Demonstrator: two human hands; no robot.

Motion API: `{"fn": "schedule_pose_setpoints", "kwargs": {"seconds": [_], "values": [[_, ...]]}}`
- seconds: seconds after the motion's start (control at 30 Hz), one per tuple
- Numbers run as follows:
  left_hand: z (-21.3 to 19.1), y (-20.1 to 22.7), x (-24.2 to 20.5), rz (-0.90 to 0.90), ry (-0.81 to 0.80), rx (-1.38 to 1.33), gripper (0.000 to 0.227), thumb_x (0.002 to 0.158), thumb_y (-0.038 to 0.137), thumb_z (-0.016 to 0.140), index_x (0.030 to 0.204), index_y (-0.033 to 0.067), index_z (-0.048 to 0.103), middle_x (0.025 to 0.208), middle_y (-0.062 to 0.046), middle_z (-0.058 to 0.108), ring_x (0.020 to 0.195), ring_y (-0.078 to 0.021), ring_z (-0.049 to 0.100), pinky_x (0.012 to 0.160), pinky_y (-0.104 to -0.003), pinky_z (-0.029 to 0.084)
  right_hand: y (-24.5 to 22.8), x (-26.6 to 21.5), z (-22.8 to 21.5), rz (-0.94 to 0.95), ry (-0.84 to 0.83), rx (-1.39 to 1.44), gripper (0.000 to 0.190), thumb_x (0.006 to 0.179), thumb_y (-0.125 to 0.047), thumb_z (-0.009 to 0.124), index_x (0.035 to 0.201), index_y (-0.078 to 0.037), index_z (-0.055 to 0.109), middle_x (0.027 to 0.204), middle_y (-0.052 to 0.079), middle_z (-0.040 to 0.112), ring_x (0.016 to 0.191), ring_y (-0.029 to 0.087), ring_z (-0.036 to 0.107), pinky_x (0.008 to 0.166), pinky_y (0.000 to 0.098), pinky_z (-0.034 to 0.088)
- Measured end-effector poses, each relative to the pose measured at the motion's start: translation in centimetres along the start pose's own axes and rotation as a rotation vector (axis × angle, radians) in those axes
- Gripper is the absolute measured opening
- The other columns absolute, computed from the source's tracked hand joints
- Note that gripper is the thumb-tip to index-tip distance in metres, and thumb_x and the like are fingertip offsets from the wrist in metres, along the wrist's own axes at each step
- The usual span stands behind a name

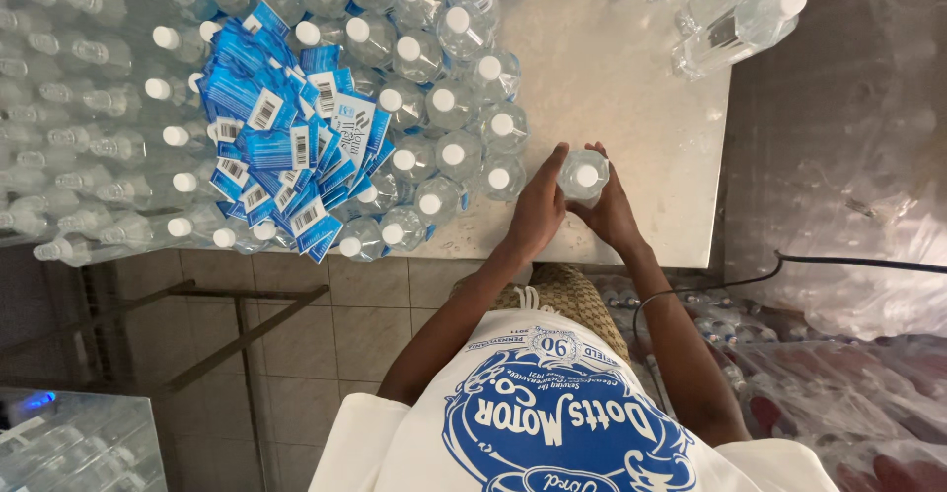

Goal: The person repeatedly picks up a clear plastic water bottle and a blue-and-white label from a table. They wrap the label around the bottle's body, smooth it down, and then place the labeled bottle into a growing stack on the right side of the table.

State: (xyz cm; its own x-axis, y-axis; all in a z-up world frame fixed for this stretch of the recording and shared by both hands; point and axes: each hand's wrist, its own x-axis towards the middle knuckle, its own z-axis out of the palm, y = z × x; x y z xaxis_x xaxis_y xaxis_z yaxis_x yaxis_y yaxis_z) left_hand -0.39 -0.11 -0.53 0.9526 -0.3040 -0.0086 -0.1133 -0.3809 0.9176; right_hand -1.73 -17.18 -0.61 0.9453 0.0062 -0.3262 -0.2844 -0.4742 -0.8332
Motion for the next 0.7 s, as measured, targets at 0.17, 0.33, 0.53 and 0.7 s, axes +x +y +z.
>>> {"fn": "schedule_pose_setpoints", "kwargs": {"seconds": [0.17, 0.33, 0.53, 0.7], "values": [[-1.9, 3.2, -1.4, 0.094, 0.054, 0.081, 0.068, 0.112, -0.011, 0.042, 0.175, 0.0077, 0.024, 0.176, -0.022, 0.032, 0.158, -0.0394, 0.041, 0.131, -0.051, 0.044, 0.4, 0.2, -0.2, 0.089, 0.025, -0.097, 0.104, 0.082, -0.032, 0.097, 0.166, -0.014, 0.039, 0.164, 0.009, 0.053, 0.153, 0.034, 0.049, 0.130, 0.0540, 0.039], [-8.9, 7.5, -7.1, 0.056, -0.065, -0.094, 0.057, 0.120, 0.008, 0.045, 0.174, 0.0188, 0.030, 0.103, -0.011, 0.066, 0.074, -0.0287, 0.066, 0.064, -0.044, 0.054, 1.5, -2.1, 0.4, 0.057, -0.023, -0.104, 0.105, 0.075, -0.031, 0.099, 0.163, -0.013, 0.045, 0.159, 0.013, 0.057, 0.150, 0.038, 0.052, 0.128, 0.0559, 0.041], [-14.6, 2.6, -16.3, -0.266, -0.160, -0.230, 0.039, 0.118, 0.019, 0.047, 0.145, 0.0014, 0.068, 0.136, -0.025, 0.073, 0.125, -0.0418, 0.072, 0.105, -0.053, 0.061, 5.1, -4.1, 6.2, -0.343, -0.080, -0.136, 0.096, 0.064, -0.010, 0.097, 0.152, -0.009, 0.058, 0.145, 0.016, 0.050, 0.141, 0.048, 0.057, 0.111, 0.0556, 0.058], [-22.9, 5.9, -17.5, -0.129, 0.336, -0.566, 0.034, 0.112, 0.018, 0.060, 0.128, -0.0104, 0.070, 0.121, -0.033, 0.076, 0.105, -0.0404, 0.081, 0.089, -0.052, 0.069, 2.8, -4.3, 11.5, -0.174, -0.019, -0.204, 0.089, 0.078, -0.017, 0.091, 0.158, -0.010, 0.050, 0.153, 0.018, 0.058, 0.097, 0.049, 0.075, 0.085, 0.0637, 0.065]]}}
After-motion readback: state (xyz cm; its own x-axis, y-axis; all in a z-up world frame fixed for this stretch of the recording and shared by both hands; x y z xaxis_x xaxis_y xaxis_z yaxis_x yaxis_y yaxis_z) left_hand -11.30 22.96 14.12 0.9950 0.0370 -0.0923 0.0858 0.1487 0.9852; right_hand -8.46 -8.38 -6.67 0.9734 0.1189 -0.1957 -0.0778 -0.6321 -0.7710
